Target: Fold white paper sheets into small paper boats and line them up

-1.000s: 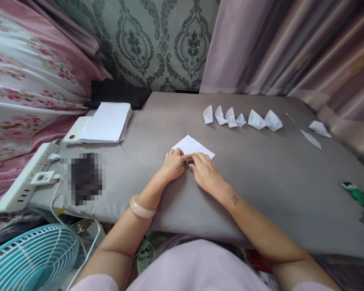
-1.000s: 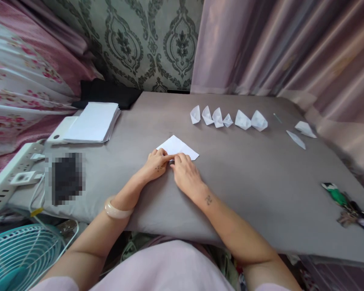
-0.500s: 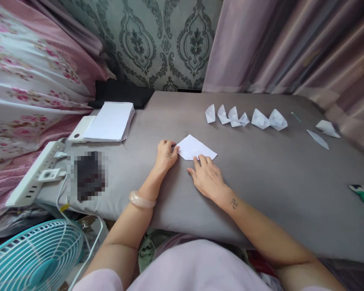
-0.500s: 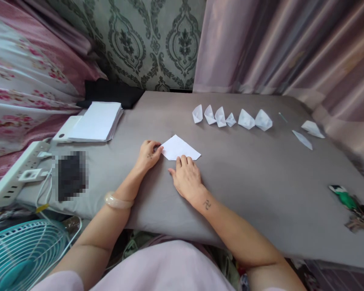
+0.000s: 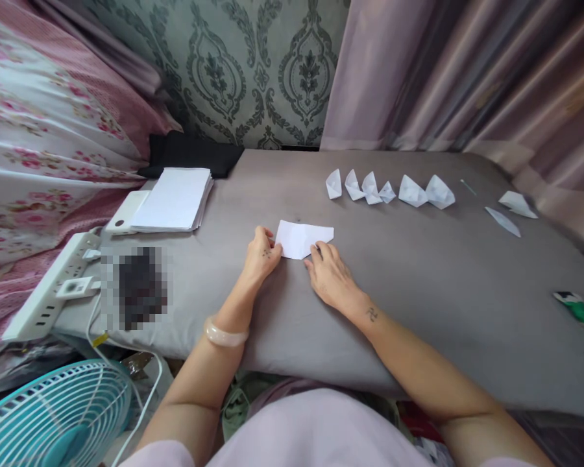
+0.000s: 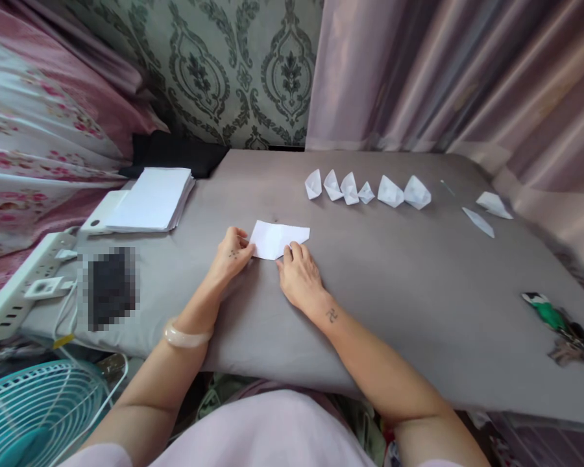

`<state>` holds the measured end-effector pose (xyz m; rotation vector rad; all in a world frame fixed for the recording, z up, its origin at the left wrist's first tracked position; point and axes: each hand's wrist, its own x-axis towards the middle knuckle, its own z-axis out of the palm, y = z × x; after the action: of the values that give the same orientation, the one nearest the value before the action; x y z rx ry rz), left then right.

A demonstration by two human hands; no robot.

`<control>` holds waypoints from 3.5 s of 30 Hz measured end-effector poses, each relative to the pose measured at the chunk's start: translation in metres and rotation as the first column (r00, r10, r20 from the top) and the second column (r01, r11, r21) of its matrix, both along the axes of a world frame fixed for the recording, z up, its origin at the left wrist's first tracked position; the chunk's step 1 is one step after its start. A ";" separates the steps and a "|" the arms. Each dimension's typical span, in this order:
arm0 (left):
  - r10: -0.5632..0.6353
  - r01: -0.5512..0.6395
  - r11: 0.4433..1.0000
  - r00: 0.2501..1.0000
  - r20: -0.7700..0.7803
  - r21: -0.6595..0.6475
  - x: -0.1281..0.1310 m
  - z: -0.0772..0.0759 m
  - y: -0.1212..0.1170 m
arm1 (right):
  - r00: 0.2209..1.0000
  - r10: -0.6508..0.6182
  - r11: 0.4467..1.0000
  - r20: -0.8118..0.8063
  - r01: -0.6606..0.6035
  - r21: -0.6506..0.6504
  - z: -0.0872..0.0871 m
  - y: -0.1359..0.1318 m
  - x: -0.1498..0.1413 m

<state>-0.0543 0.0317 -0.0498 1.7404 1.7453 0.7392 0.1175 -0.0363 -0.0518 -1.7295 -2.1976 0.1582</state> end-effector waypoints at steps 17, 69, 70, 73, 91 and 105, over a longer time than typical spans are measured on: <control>-0.512 0.609 0.749 0.781 -0.357 0.260 0.008 -0.003 -0.007 | 0.963 0.219 0.965 -0.157 -0.237 -0.114 0.006 0.017 0.042; -0.714 0.764 0.640 0.630 -0.305 0.079 -0.027 0.025 -0.007 | 0.965 0.246 0.959 -0.087 -0.256 -0.122 0.012 0.020 0.045; -0.711 0.766 0.637 0.627 -0.317 0.086 -0.028 0.024 -0.008 | 0.966 0.244 0.960 -0.089 -0.254 -0.119 0.012 0.020 0.045; -0.667 0.771 0.614 0.622 -0.412 0.170 -0.032 0.018 -0.010 | 0.966 0.238 0.962 -0.106 -0.249 -0.110 0.012 0.020 0.045; -0.681 0.791 0.555 0.610 -0.405 0.259 -0.033 0.007 -0.014 | 0.966 0.230 0.965 -0.115 -0.242 -0.101 0.009 0.020 0.045; -0.530 0.553 0.818 0.832 -0.165 0.159 -0.004 0.018 -0.020 | 0.965 0.220 0.971 -0.140 -0.231 -0.068 0.006 0.020 0.045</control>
<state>-0.0579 0.0113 -0.0319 2.3143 1.1564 0.5770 0.1623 -0.0159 -0.0460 -1.4587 -2.3131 0.4134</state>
